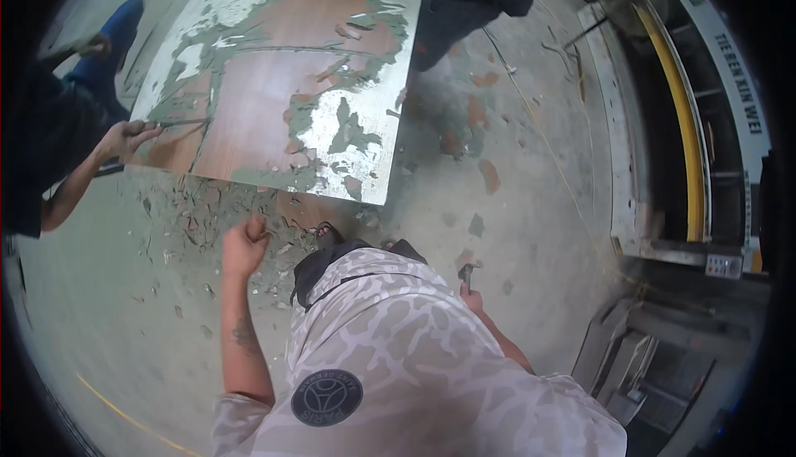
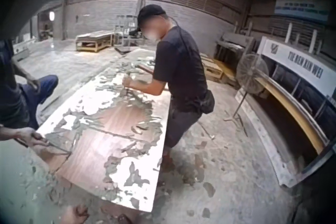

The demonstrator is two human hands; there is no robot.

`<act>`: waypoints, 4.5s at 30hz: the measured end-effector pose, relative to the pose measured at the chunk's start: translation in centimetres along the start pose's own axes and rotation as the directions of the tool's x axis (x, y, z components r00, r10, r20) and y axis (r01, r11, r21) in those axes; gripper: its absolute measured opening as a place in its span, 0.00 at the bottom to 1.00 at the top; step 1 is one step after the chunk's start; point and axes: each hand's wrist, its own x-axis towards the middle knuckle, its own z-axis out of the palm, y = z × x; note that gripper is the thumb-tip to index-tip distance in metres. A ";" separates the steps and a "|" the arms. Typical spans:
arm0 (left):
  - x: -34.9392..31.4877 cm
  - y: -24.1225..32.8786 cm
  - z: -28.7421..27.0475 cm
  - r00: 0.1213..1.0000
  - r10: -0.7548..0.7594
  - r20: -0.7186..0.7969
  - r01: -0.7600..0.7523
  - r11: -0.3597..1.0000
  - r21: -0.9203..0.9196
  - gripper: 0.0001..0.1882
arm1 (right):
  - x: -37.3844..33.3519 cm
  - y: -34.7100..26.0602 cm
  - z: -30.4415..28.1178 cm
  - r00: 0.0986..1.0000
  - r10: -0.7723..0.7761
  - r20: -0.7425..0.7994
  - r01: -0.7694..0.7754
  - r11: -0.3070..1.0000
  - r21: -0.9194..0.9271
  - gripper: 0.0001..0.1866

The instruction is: Using a hammer and a chisel to remove material or debris from a flat board on a production floor.

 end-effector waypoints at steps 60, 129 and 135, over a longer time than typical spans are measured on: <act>23.1 37.0 24.6 0.480 0.837 -0.263 -0.861 0.507 0.044 0.19 | 18.4 -22.3 -26.1 0.957 -0.196 0.216 0.090 0.904 0.419 0.22; 26.8 35.7 28.0 0.542 0.783 -0.305 -0.763 0.611 0.213 0.18 | 15.0 -31.6 -9.8 0.717 -0.677 0.166 -0.016 0.221 0.975 0.36; 27.4 35.4 27.5 0.546 0.802 -0.244 -0.779 0.593 0.205 0.14 | 14.1 -34.4 -10.5 0.657 -0.570 0.493 -0.032 0.632 0.774 0.35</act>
